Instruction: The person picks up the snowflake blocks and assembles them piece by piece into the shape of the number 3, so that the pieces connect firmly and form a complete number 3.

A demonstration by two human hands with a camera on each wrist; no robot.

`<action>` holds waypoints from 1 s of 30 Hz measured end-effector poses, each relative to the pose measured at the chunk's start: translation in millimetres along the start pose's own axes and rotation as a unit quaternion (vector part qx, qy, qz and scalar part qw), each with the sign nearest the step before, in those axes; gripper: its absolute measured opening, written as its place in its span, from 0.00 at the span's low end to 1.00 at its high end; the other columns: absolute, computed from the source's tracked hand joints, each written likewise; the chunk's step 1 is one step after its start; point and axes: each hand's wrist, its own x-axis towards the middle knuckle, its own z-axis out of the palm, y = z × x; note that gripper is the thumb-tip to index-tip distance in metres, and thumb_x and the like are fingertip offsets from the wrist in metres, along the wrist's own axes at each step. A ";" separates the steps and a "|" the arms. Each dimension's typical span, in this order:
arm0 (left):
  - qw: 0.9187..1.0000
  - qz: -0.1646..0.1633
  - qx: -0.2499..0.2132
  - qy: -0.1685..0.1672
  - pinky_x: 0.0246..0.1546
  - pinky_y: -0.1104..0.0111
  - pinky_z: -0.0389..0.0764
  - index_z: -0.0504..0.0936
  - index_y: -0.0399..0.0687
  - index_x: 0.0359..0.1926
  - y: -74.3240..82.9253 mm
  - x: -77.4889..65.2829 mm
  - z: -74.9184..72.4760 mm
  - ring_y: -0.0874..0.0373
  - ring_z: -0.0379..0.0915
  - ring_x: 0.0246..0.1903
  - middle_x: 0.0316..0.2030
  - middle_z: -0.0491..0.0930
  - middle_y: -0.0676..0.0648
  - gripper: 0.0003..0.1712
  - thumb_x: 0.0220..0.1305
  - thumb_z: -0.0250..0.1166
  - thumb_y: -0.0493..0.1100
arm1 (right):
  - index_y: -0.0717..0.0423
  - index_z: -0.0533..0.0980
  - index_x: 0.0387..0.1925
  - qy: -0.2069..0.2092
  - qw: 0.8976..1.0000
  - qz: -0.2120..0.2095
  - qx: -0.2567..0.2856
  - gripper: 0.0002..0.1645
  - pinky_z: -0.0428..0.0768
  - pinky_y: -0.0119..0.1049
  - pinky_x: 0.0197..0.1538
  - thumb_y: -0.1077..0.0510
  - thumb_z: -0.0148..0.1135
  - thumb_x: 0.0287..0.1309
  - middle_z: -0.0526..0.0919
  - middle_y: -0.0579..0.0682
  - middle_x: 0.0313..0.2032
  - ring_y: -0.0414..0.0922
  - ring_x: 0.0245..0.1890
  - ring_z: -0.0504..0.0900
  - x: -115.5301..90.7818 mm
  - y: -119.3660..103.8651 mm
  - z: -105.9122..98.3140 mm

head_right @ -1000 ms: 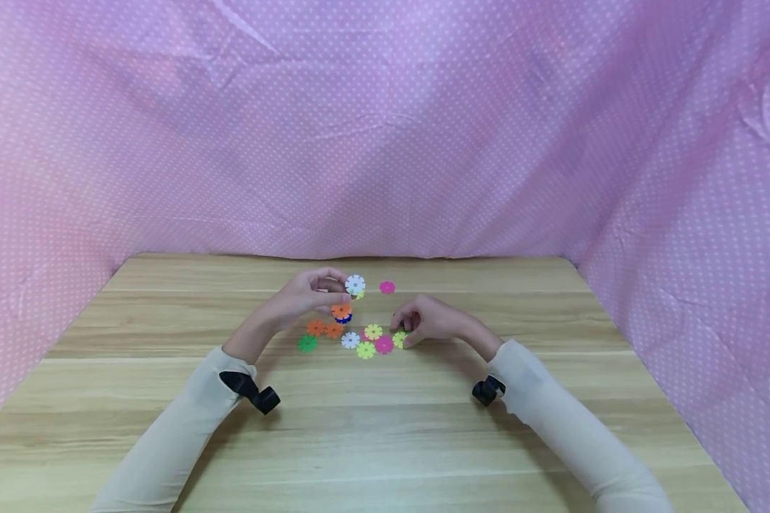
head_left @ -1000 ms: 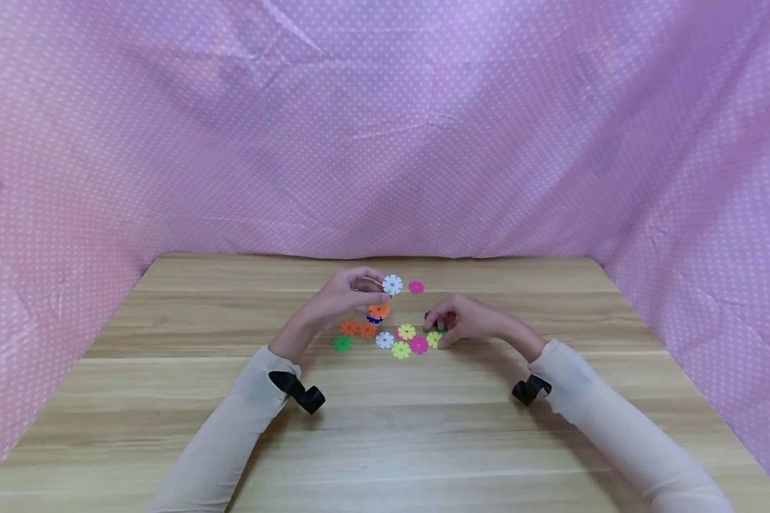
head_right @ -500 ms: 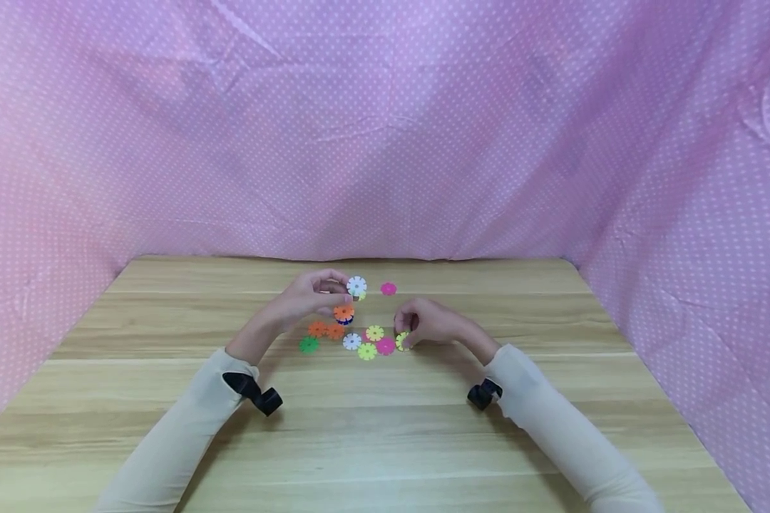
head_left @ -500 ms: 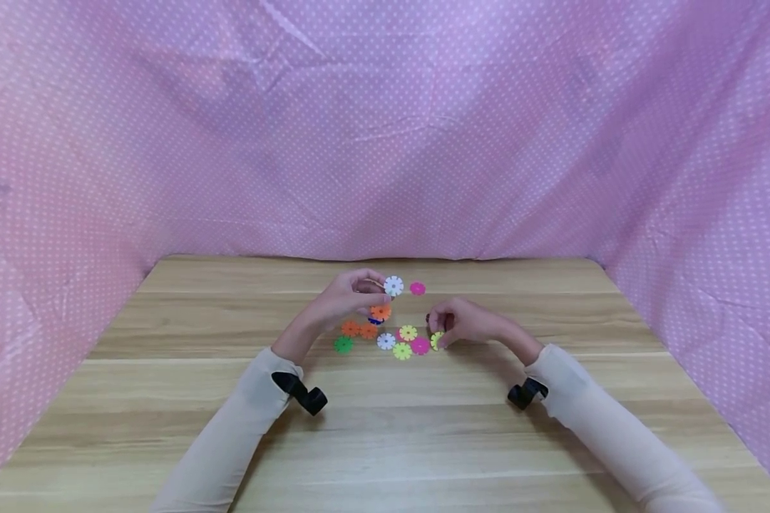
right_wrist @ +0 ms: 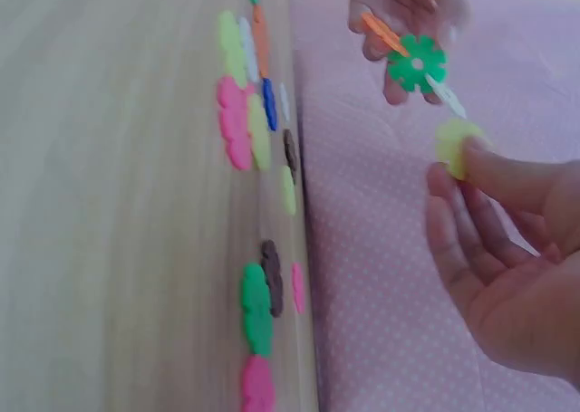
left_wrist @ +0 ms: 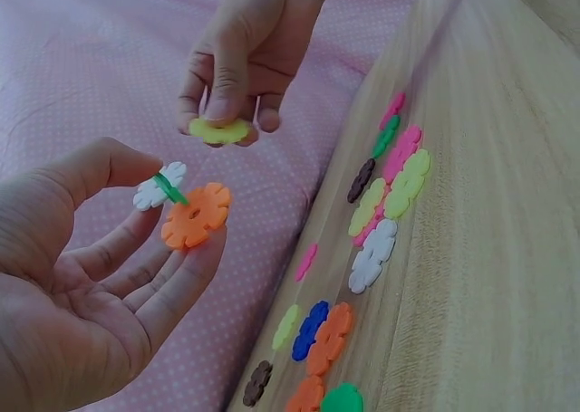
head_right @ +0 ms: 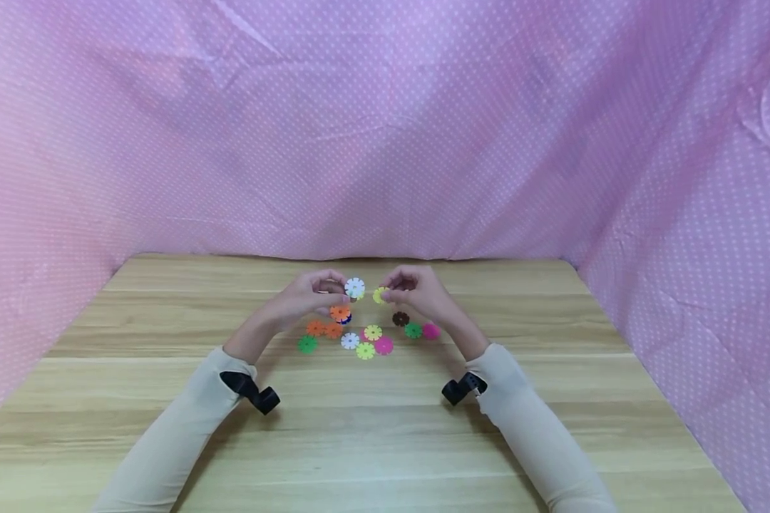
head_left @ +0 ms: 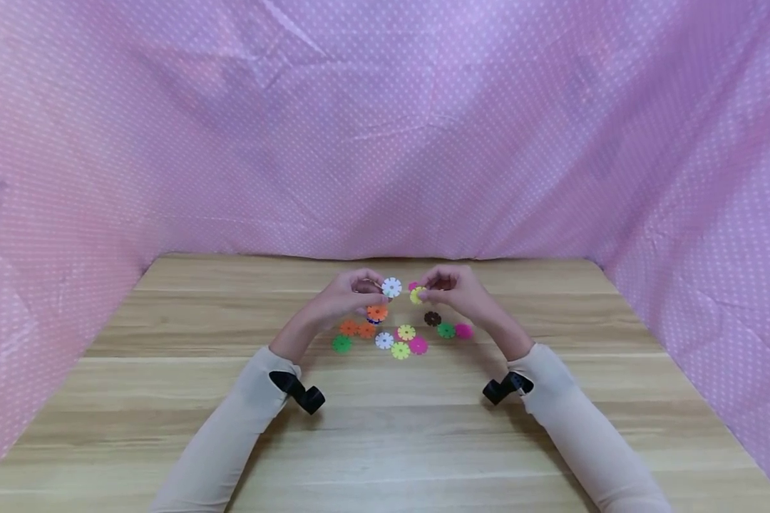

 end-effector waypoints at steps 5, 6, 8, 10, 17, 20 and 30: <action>1.000 0.005 0.015 -0.007 0.42 0.65 0.82 0.77 0.42 0.56 1.6 -0.5 -0.6 0.56 0.80 0.45 0.48 0.84 0.44 0.17 0.68 0.66 0.40 | 0.67 0.81 0.41 0.041 0.999 -0.018 0.023 0.10 0.89 0.40 0.40 0.65 0.71 0.59 0.88 0.54 0.36 0.42 0.32 0.86 1.2 -4.7 8.1; 1.000 0.005 0.017 -0.008 0.42 0.65 0.83 0.77 0.42 0.56 1.9 -0.5 -0.6 0.56 0.80 0.45 0.48 0.84 0.44 0.18 0.68 0.66 0.41 | 0.68 0.81 0.41 0.045 0.998 -0.024 0.025 0.10 0.89 0.38 0.40 0.66 0.71 0.59 0.88 0.55 0.37 0.43 0.32 0.87 1.4 -4.7 9.4; 1.000 0.005 0.019 -0.009 0.43 0.64 0.83 0.77 0.42 0.56 1.8 0.3 -0.6 0.55 0.80 0.46 0.49 0.84 0.43 0.18 0.68 0.66 0.41 | 0.69 0.80 0.40 0.053 0.997 -0.037 0.032 0.10 0.88 0.35 0.39 0.68 0.71 0.58 0.88 0.58 0.37 0.44 0.32 0.87 1.7 -4.9 11.6; 1.000 0.004 0.020 -0.010 0.43 0.64 0.83 0.77 0.43 0.57 2.0 1.1 -0.3 0.54 0.80 0.48 0.50 0.84 0.42 0.19 0.68 0.66 0.41 | 0.70 0.79 0.39 0.059 0.996 -0.049 0.040 0.10 0.88 0.33 0.38 0.69 0.71 0.57 0.87 0.61 0.38 0.43 0.31 0.87 2.0 -4.4 13.3; 1.000 -0.002 0.020 -0.020 0.44 0.64 0.83 0.77 0.44 0.58 3.2 2.6 1.1 0.54 0.80 0.49 0.53 0.83 0.41 0.20 0.68 0.66 0.42 | 0.73 0.78 0.39 0.065 0.994 -0.064 0.059 0.09 0.88 0.31 0.38 0.72 0.70 0.57 0.86 0.68 0.40 0.40 0.31 0.87 1.5 -2.3 15.6; 1.000 -0.003 0.017 -0.025 0.43 0.64 0.82 0.77 0.44 0.58 2.9 2.7 1.6 0.54 0.80 0.49 0.54 0.83 0.40 0.20 0.68 0.66 0.42 | 0.72 0.79 0.38 0.063 0.994 -0.068 0.060 0.09 0.88 0.32 0.38 0.72 0.70 0.57 0.86 0.67 0.40 0.40 0.32 0.87 1.0 -1.6 15.9; 0.999 -0.019 0.005 -0.037 0.46 0.63 0.82 0.77 0.46 0.59 0.2 3.1 7.4 0.54 0.78 0.51 0.53 0.84 0.44 0.20 0.69 0.65 0.45 | 0.69 0.80 0.36 0.060 0.993 -0.085 0.046 0.04 0.88 0.33 0.39 0.72 0.69 0.58 0.85 0.68 0.39 0.41 0.33 0.86 -3.2 1.3 14.9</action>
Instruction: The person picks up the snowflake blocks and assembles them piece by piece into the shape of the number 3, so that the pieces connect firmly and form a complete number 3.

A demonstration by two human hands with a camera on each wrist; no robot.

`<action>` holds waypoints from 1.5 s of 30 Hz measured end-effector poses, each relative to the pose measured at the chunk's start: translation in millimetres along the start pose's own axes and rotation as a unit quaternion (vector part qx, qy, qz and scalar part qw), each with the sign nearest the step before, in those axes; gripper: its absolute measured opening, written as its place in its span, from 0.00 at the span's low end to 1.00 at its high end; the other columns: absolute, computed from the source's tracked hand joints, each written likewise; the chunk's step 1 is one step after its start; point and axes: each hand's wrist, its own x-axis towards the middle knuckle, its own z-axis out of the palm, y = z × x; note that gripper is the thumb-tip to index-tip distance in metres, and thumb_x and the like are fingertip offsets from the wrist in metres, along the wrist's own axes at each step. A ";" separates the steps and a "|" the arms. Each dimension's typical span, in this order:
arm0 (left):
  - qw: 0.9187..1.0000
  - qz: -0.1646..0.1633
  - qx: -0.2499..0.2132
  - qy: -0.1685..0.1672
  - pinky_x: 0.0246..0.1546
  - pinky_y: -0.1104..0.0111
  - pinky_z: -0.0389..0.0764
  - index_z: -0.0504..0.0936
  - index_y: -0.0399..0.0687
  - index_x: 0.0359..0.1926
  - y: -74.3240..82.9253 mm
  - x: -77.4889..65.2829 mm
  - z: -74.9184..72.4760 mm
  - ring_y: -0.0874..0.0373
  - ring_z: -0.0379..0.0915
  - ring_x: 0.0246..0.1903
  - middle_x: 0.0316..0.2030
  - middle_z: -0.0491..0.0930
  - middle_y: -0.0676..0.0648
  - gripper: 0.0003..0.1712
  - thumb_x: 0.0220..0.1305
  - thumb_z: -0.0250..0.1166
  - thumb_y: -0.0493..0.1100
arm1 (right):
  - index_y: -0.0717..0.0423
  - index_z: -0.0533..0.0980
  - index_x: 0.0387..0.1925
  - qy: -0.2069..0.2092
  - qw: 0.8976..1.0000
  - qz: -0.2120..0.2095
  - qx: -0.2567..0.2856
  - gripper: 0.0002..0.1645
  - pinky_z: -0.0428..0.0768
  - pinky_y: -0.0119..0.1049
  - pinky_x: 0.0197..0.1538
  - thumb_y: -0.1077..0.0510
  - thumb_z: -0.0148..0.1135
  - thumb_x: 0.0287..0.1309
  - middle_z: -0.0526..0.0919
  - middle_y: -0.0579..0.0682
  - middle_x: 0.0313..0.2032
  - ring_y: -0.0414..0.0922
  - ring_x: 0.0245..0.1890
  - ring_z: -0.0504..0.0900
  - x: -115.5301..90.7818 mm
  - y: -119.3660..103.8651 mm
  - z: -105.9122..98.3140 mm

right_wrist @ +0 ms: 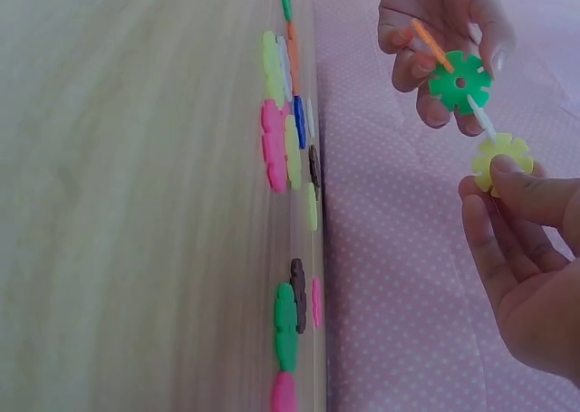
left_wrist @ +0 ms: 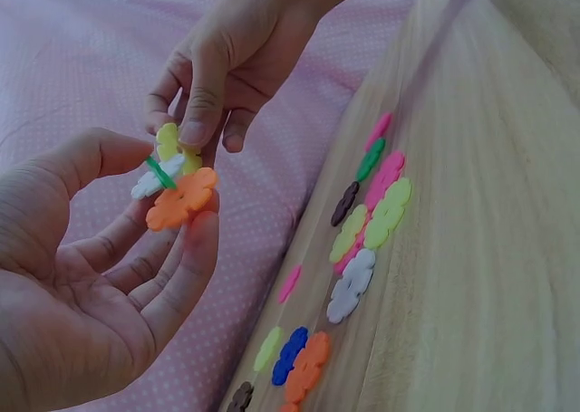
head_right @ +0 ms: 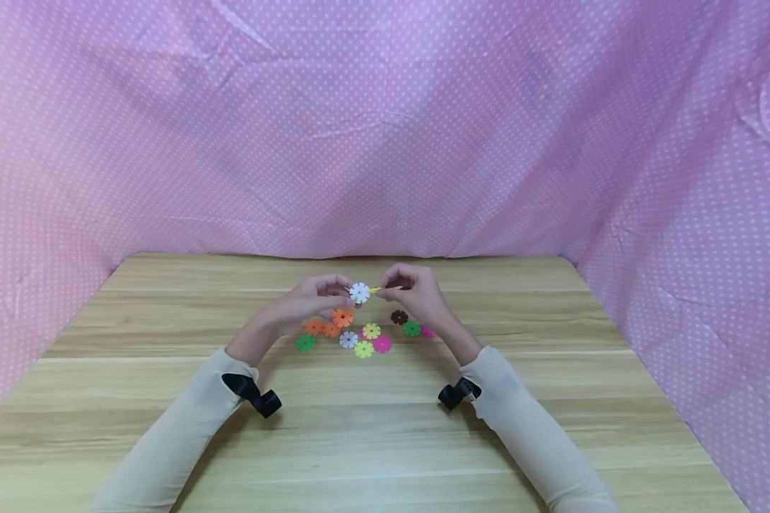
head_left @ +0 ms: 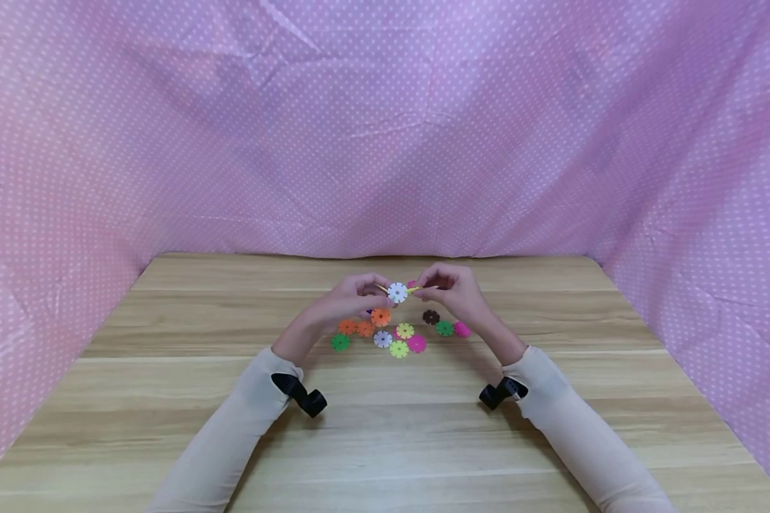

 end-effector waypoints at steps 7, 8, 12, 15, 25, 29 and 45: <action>1.000 -0.001 -0.026 -0.002 0.56 0.56 0.80 0.77 0.45 0.58 0.0 0.1 8.0 0.49 0.77 0.56 0.53 0.82 0.45 0.19 0.69 0.64 0.45 | 0.72 0.81 0.35 -0.001 1.000 -0.025 0.006 0.04 0.88 0.31 0.38 0.75 0.68 0.56 0.84 0.72 0.39 0.39 0.31 0.87 -1.2 0.5 -1.1; 1.000 -0.002 -0.028 0.003 0.56 0.56 0.79 0.77 0.46 0.57 0.2 0.1 9.1 0.49 0.76 0.56 0.53 0.82 0.45 0.18 0.69 0.63 0.45 | 0.71 0.81 0.35 0.000 1.000 -0.027 0.002 0.04 0.88 0.31 0.37 0.74 0.68 0.57 0.85 0.72 0.39 0.38 0.31 0.86 -1.5 0.0 -1.3; 0.998 0.006 -0.058 0.031 0.55 0.59 0.79 0.77 0.44 0.55 0.7 2.2 14.2 0.47 0.77 0.54 0.49 0.82 0.45 0.16 0.69 0.63 0.42 | 0.72 0.82 0.34 0.000 0.999 -0.041 -0.004 0.04 0.88 0.32 0.37 0.75 0.69 0.56 0.86 0.70 0.38 0.37 0.32 0.86 -1.4 -1.6 -1.1; 0.994 0.018 -0.093 0.051 0.51 0.63 0.81 0.76 0.41 0.53 1.5 3.6 17.3 0.50 0.78 0.47 0.43 0.81 0.47 0.13 0.69 0.61 0.36 | 0.72 0.83 0.34 -0.008 0.998 -0.061 -0.006 0.04 0.88 0.32 0.39 0.75 0.70 0.54 0.86 0.69 0.38 0.37 0.34 0.86 -1.4 -3.0 1.2; 0.990 0.033 -0.123 0.062 0.42 0.66 0.85 0.75 0.39 0.51 5.4 3.5 19.4 0.57 0.79 0.35 0.37 0.81 0.48 0.10 0.70 0.61 0.32 | 0.70 0.85 0.34 0.001 0.995 -0.101 -0.017 0.04 0.87 0.29 0.38 0.74 0.72 0.54 0.86 0.67 0.36 0.36 0.36 0.86 -5.5 -8.1 6.4; 0.989 0.042 -0.126 0.061 0.43 0.64 0.86 0.75 0.39 0.50 5.9 2.1 18.7 0.57 0.79 0.35 0.37 0.81 0.47 0.11 0.69 0.62 0.31 | 0.68 0.85 0.33 -0.001 0.993 -0.112 -0.030 0.04 0.87 0.28 0.37 0.73 0.72 0.54 0.87 0.65 0.35 0.36 0.34 0.86 -5.4 -8.1 6.8; 0.989 0.083 -0.111 0.046 0.37 0.70 0.85 0.75 0.36 0.47 9.5 -2.8 17.5 0.57 0.79 0.32 0.37 0.81 0.46 0.10 0.66 0.63 0.28 | 0.66 0.87 0.31 -0.007 0.996 -0.083 -0.020 0.03 0.89 0.34 0.37 0.72 0.73 0.53 0.89 0.65 0.37 0.45 0.36 0.91 -8.7 -14.8 6.1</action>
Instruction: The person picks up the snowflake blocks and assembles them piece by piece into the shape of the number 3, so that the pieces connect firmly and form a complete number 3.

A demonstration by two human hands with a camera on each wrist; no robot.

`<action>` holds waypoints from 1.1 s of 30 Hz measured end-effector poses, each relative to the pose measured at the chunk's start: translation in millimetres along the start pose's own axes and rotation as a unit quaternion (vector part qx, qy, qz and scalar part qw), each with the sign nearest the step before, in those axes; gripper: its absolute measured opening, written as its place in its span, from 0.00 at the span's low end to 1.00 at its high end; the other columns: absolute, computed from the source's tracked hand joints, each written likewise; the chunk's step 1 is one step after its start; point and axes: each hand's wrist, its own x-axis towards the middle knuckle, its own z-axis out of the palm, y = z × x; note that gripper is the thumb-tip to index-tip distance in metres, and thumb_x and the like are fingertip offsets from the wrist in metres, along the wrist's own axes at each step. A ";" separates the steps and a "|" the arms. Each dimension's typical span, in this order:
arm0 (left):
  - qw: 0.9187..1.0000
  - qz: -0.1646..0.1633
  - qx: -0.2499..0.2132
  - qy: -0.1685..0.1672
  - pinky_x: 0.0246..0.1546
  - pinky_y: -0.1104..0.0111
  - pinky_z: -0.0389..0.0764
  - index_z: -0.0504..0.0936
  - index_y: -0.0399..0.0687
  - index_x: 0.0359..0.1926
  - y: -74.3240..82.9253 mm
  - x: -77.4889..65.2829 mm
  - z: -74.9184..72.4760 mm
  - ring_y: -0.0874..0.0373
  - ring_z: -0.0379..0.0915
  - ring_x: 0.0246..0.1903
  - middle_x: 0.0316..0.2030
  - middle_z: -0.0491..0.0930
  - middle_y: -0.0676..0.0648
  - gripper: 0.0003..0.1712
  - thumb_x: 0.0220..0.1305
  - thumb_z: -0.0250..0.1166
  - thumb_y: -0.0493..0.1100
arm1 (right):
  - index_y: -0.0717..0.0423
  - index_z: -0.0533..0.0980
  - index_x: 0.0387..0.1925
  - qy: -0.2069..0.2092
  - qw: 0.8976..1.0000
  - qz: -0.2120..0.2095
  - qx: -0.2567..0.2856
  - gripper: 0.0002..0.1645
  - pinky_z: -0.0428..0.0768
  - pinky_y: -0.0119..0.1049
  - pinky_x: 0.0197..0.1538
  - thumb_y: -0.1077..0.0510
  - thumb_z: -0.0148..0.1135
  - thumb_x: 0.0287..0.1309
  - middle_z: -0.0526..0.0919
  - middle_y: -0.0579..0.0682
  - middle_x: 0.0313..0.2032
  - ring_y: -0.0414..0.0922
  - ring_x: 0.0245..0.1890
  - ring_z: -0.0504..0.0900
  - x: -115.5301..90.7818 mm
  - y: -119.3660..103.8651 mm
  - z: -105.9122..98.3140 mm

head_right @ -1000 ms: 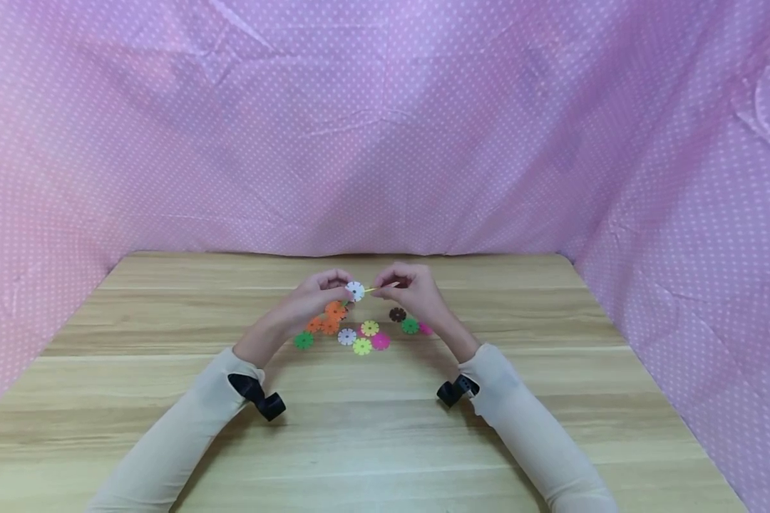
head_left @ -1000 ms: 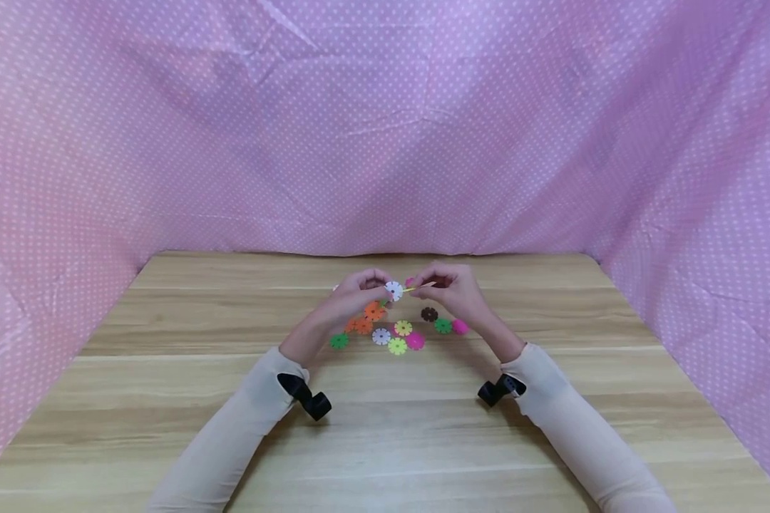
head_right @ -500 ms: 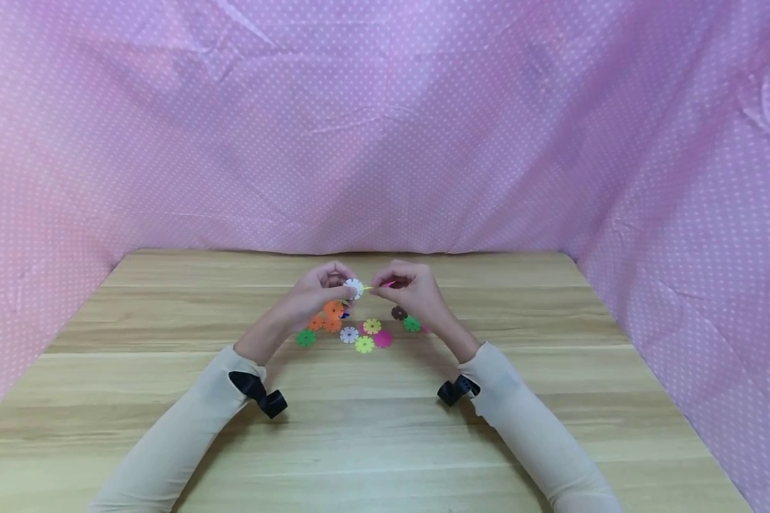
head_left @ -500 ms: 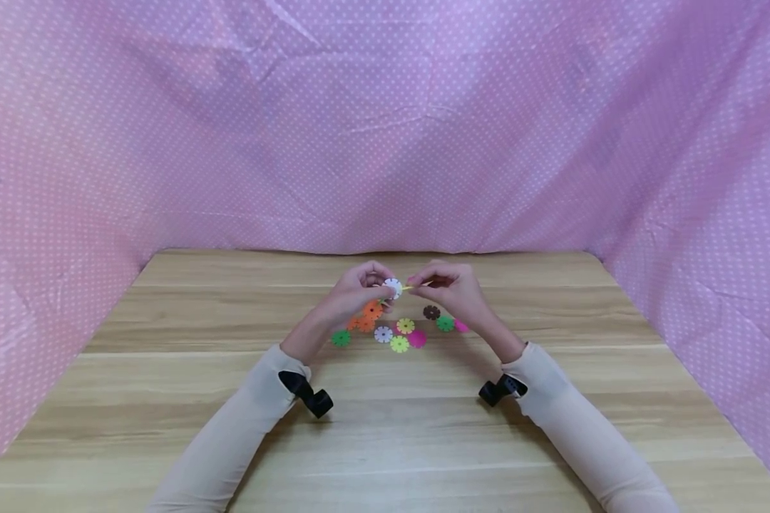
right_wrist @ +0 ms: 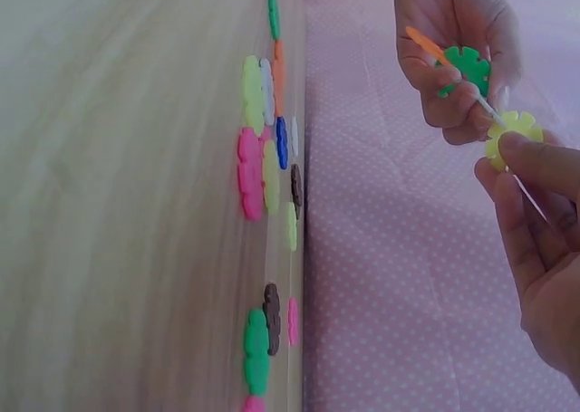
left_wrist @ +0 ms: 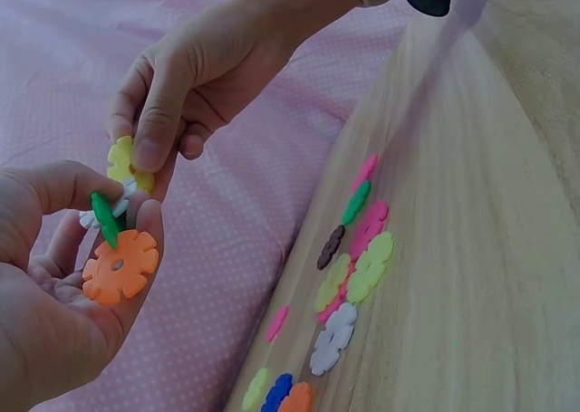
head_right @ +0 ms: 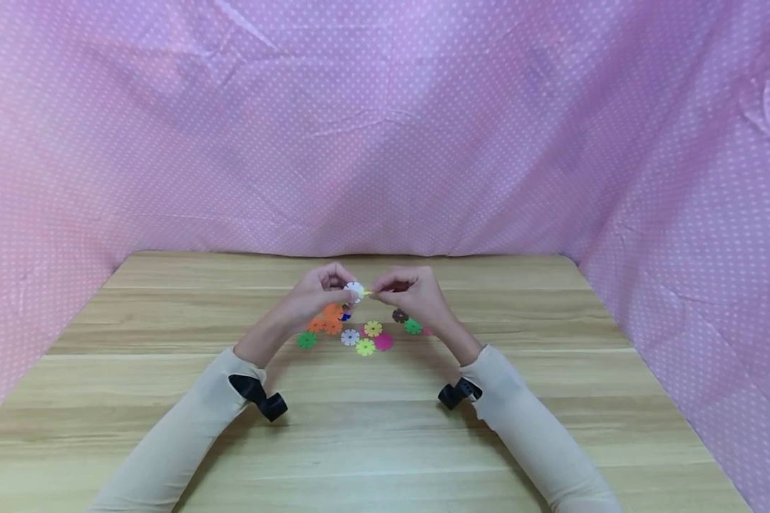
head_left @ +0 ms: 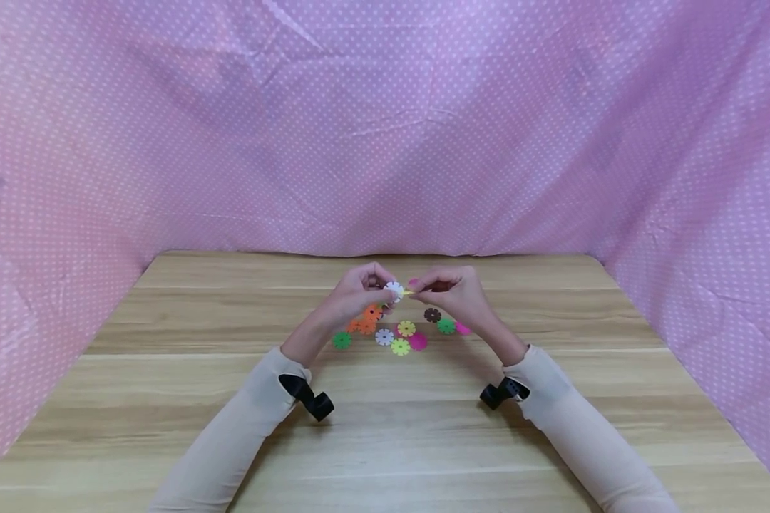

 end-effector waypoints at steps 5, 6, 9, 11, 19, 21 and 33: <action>1.000 0.003 -0.003 0.000 0.40 0.68 0.86 0.75 0.35 0.48 -1.0 1.1 2.2 0.57 0.79 0.33 0.37 0.81 0.46 0.11 0.66 0.62 0.27 | 0.66 0.87 0.31 0.007 1.000 -0.001 -0.002 0.04 0.89 0.34 0.37 0.74 0.72 0.53 0.89 0.65 0.36 0.41 0.35 0.90 -0.9 0.9 0.3; 1.000 0.001 -0.005 0.000 0.41 0.68 0.86 0.75 0.35 0.48 -1.0 1.4 2.6 0.57 0.79 0.34 0.37 0.81 0.46 0.11 0.66 0.62 0.27 | 0.66 0.87 0.31 0.010 1.000 -0.002 -0.004 0.04 0.89 0.34 0.37 0.74 0.72 0.53 0.89 0.65 0.36 0.40 0.35 0.90 -0.9 1.1 0.5; 1.000 -0.004 -0.007 -0.002 0.42 0.67 0.87 0.74 0.35 0.48 -2.7 2.7 2.1 0.57 0.80 0.34 0.37 0.81 0.47 0.11 0.66 0.62 0.28 | 0.67 0.86 0.33 0.015 1.000 0.007 -0.007 0.04 0.89 0.33 0.38 0.72 0.73 0.53 0.89 0.65 0.37 0.39 0.34 0.90 -0.4 2.9 1.2; 1.000 -0.011 -0.004 -0.002 0.43 0.66 0.87 0.74 0.36 0.49 -3.4 2.9 1.1 0.57 0.80 0.35 0.37 0.81 0.47 0.11 0.67 0.62 0.29 | 0.67 0.86 0.34 0.013 1.000 0.019 -0.010 0.05 0.89 0.33 0.40 0.71 0.73 0.53 0.89 0.65 0.38 0.37 0.34 0.89 -0.1 4.2 2.1; 0.999 -0.041 0.008 0.019 0.49 0.60 0.85 0.76 0.40 0.50 -9.2 2.2 -7.8 0.53 0.80 0.39 0.39 0.81 0.47 0.10 0.70 0.63 0.34 | 0.67 0.85 0.40 -0.023 0.997 0.059 -0.033 0.10 0.88 0.34 0.44 0.68 0.74 0.55 0.88 0.63 0.42 0.46 0.43 0.88 1.2 7.0 4.0; 0.999 -0.043 0.007 0.032 0.49 0.61 0.85 0.76 0.40 0.51 -10.0 1.8 -10.7 0.52 0.80 0.40 0.39 0.81 0.48 0.10 0.70 0.63 0.35 | 0.67 0.84 0.43 -0.031 0.997 0.070 -0.033 0.13 0.88 0.33 0.45 0.68 0.74 0.54 0.88 0.65 0.44 0.52 0.45 0.88 1.9 6.8 3.3; 0.998 -0.023 -0.013 0.064 0.42 0.72 0.81 0.74 0.40 0.51 -4.0 3.0 -22.6 0.59 0.78 0.35 0.35 0.79 0.51 0.09 0.71 0.59 0.34 | 0.68 0.83 0.43 -0.182 0.972 0.099 -0.106 0.11 0.87 0.30 0.43 0.67 0.71 0.58 0.89 0.59 0.40 0.49 0.39 0.87 7.3 11.2 -10.1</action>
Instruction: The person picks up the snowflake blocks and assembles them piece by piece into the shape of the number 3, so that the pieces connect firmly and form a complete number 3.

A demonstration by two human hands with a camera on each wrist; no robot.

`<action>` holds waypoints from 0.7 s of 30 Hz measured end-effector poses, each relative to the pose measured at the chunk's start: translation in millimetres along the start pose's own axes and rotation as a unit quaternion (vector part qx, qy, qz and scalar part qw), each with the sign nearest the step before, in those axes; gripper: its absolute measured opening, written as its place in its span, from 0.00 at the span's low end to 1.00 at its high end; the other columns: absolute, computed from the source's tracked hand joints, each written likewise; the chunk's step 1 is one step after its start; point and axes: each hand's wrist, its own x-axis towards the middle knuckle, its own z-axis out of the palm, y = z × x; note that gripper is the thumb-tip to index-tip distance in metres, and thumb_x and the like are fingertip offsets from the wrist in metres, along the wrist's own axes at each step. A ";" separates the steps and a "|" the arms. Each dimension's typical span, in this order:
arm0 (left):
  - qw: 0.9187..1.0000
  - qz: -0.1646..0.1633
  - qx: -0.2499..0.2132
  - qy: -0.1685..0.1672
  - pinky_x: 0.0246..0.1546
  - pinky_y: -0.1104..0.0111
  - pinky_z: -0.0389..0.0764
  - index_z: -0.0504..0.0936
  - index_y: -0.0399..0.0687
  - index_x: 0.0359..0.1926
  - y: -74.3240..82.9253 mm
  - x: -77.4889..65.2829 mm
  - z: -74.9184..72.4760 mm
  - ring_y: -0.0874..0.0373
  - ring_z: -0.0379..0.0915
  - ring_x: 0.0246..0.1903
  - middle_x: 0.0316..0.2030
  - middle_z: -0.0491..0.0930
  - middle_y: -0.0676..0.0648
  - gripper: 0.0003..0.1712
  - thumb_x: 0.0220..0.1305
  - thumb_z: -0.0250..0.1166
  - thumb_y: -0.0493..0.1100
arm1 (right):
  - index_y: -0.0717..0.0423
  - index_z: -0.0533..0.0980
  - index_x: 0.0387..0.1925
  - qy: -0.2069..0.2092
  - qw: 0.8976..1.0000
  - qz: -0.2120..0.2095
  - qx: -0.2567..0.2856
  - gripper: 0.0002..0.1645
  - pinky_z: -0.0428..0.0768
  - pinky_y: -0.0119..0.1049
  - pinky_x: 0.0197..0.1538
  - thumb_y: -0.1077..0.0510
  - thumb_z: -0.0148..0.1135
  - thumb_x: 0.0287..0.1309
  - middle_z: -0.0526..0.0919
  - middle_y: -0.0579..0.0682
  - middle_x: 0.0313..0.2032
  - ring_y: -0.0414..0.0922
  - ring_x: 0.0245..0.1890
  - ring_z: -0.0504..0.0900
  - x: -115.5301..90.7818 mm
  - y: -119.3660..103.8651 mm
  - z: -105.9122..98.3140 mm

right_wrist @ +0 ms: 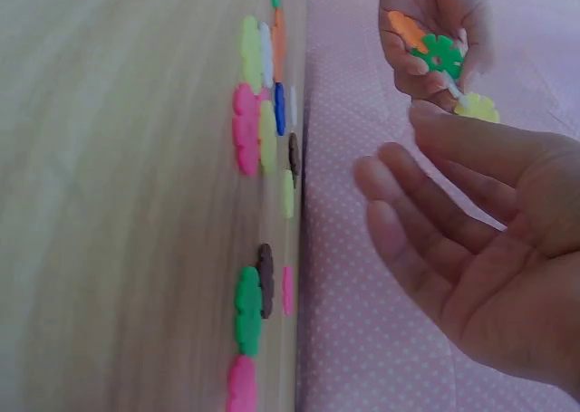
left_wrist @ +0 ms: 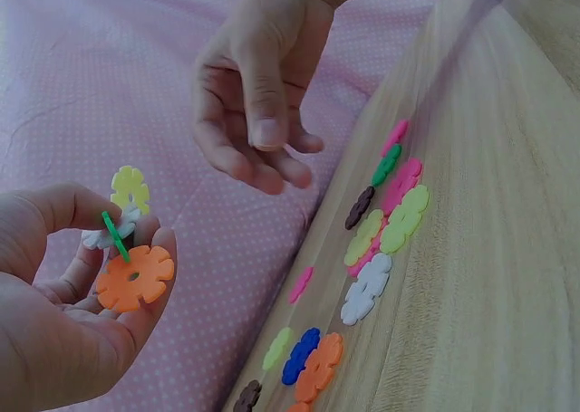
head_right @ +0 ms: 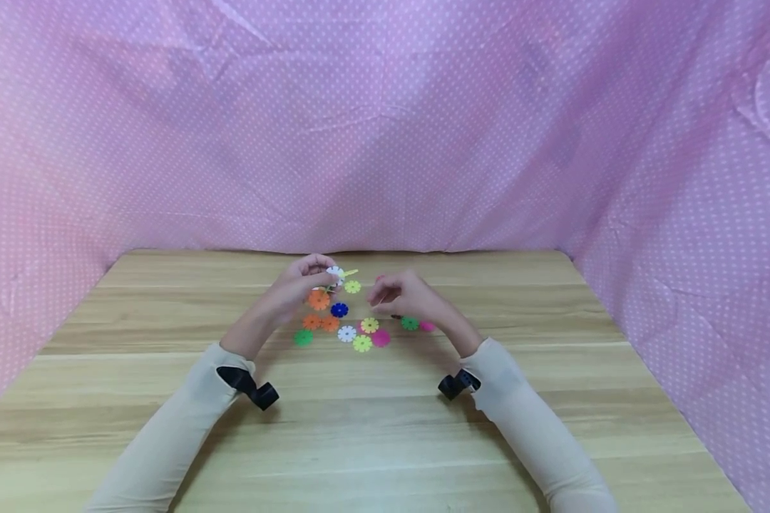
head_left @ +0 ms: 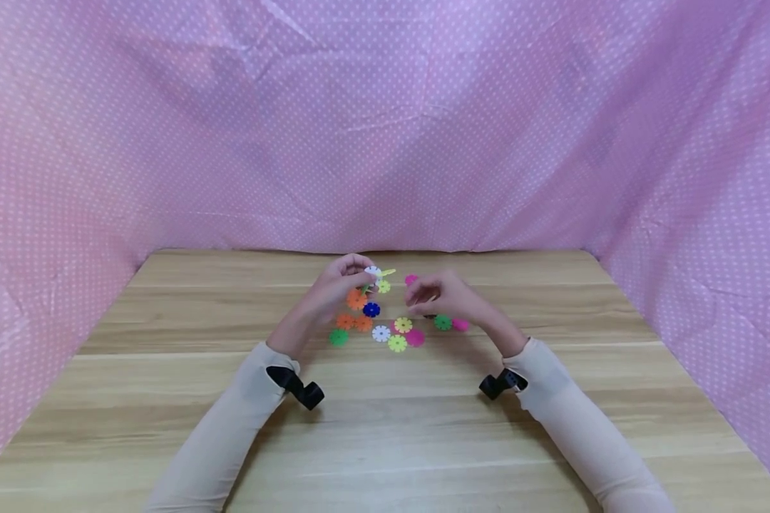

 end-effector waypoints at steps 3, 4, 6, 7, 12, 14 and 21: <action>1.000 -0.001 0.006 -0.001 0.43 0.72 0.81 0.73 0.39 0.51 0.9 -0.6 -1.3 0.59 0.78 0.36 0.35 0.78 0.52 0.10 0.71 0.59 0.35 | 0.70 0.83 0.43 -0.041 0.999 0.000 -0.010 0.11 0.87 0.31 0.44 0.67 0.71 0.59 0.88 0.61 0.40 0.50 0.39 0.87 2.5 1.9 3.6; 1.000 -0.002 0.006 -0.001 0.43 0.72 0.81 0.73 0.40 0.51 0.7 -0.6 -1.5 0.59 0.78 0.36 0.35 0.78 0.51 0.10 0.71 0.59 0.35 | 0.70 0.82 0.43 -0.050 0.999 0.000 -0.016 0.11 0.86 0.31 0.44 0.67 0.71 0.59 0.88 0.61 0.40 0.49 0.39 0.87 3.4 2.9 5.3; 1.000 -0.003 0.006 -0.003 0.44 0.72 0.81 0.73 0.39 0.52 -0.4 -0.2 -1.9 0.59 0.78 0.36 0.35 0.78 0.52 0.11 0.71 0.60 0.35 | 0.69 0.82 0.43 -0.062 0.998 0.010 -0.025 0.12 0.86 0.30 0.43 0.66 0.71 0.59 0.87 0.60 0.40 0.47 0.39 0.86 6.0 5.7 8.8; 1.000 -0.003 0.005 -0.003 0.44 0.71 0.81 0.73 0.39 0.52 -0.8 0.0 -2.2 0.60 0.78 0.37 0.35 0.78 0.52 0.11 0.71 0.59 0.35 | 0.68 0.82 0.43 -0.068 0.997 0.016 -0.028 0.12 0.85 0.30 0.43 0.66 0.71 0.59 0.87 0.60 0.40 0.46 0.39 0.85 7.2 6.1 10.5; 1.000 -0.003 0.003 0.000 0.45 0.72 0.82 0.73 0.40 0.52 -1.1 -0.2 -2.9 0.59 0.78 0.37 0.35 0.79 0.53 0.11 0.71 0.59 0.35 | 0.64 0.83 0.45 -0.100 0.993 0.047 -0.046 0.12 0.81 0.31 0.42 0.66 0.72 0.58 0.85 0.56 0.37 0.42 0.37 0.80 13.0 8.6 16.9; 1.000 -0.005 0.000 0.000 0.45 0.71 0.82 0.73 0.41 0.52 -0.3 -0.8 -2.8 0.59 0.78 0.38 0.36 0.79 0.52 0.10 0.71 0.60 0.35 | 0.63 0.84 0.45 -0.111 0.990 0.060 -0.054 0.13 0.80 0.31 0.42 0.65 0.72 0.58 0.85 0.55 0.38 0.41 0.37 0.78 14.5 7.9 18.5; 1.000 -0.005 0.005 0.004 0.46 0.71 0.81 0.74 0.40 0.53 -0.5 -1.2 -5.0 0.56 0.77 0.41 0.36 0.79 0.53 0.11 0.71 0.60 0.36 | 0.63 0.84 0.43 -0.126 0.988 0.071 -0.063 0.11 0.78 0.30 0.37 0.68 0.72 0.56 0.85 0.53 0.35 0.39 0.33 0.76 19.3 6.4 22.6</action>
